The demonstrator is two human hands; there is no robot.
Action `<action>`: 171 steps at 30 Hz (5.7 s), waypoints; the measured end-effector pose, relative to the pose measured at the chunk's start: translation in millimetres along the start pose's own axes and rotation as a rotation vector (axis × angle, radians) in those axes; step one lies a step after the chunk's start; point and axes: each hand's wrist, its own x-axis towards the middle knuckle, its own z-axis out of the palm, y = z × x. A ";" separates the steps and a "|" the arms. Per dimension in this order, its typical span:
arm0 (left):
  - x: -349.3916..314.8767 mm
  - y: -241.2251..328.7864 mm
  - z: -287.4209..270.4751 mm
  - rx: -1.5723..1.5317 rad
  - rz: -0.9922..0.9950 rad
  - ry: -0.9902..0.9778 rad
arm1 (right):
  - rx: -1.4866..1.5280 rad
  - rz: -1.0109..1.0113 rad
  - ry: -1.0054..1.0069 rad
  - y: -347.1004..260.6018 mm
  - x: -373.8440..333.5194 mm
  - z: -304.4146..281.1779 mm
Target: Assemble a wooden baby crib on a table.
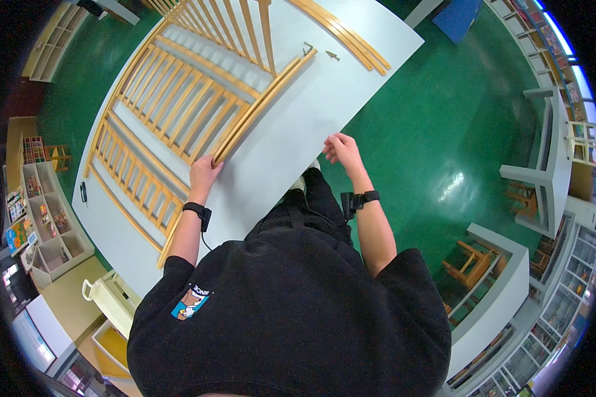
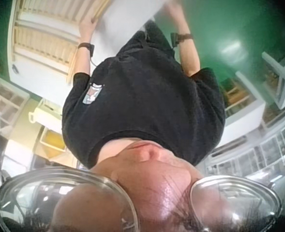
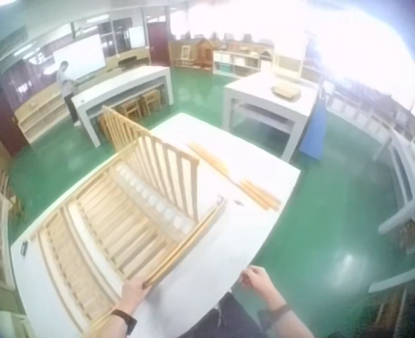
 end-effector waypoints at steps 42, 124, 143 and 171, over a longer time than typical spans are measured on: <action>-369.3 -245.5 -69.1 -0.111 -0.581 0.423 | -1.426 -0.567 -1.118 116.9 -119.2 611.7; -379.4 -245.3 -54.7 -0.034 -0.518 0.443 | -1.710 -0.730 -1.561 120.5 -128.2 652.5; -377.5 -239.1 -68.8 -0.022 -0.463 0.480 | -1.174 -0.734 -1.288 81.9 -138.9 603.0; -373.5 -198.6 -57.1 -0.256 -0.924 0.395 | -1.050 -1.225 -0.993 169.0 -162.4 577.0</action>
